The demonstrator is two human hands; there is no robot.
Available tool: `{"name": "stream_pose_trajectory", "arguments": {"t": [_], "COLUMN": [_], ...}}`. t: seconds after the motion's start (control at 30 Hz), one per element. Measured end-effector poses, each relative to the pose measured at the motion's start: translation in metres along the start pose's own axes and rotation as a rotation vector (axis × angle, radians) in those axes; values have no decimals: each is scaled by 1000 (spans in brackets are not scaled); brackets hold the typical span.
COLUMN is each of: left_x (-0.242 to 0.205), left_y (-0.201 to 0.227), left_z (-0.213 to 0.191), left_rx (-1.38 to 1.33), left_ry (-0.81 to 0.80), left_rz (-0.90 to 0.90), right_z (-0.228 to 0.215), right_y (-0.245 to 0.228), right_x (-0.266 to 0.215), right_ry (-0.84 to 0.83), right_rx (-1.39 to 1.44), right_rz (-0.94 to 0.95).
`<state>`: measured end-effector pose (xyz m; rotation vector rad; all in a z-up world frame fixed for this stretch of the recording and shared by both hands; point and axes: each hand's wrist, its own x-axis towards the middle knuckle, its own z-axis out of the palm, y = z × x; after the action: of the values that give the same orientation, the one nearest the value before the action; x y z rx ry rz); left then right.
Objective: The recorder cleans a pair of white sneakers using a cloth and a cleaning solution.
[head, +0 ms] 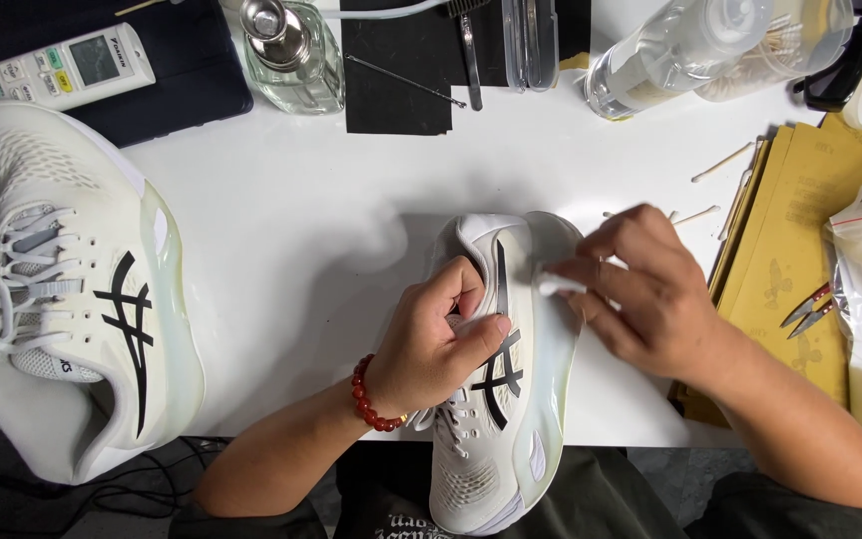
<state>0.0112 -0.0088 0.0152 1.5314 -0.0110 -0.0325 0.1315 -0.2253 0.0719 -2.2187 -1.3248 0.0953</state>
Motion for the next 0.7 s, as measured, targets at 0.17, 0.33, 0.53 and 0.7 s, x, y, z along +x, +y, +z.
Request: {"name": "stream_pose_trajectory", "arguments": {"t": [0.17,0.33,0.53,0.7], "left_x": [0,0,-1,-4], "left_y": [-2,-2,0,-3], "left_z": [0,0,1,4], "left_rx": [-38,-20,-24,10], "left_ry": [18,-28,3,49], "left_rz": [25,-7,0,46], "right_z": [-2,0,6,12], "right_y": [-22,-6,12,16], "right_x": [-17,-4,20,12], "right_ry": [-14,44,65,111], "right_rx": [53,31,126,139], "right_rz": [-149,-69,163,291]}}
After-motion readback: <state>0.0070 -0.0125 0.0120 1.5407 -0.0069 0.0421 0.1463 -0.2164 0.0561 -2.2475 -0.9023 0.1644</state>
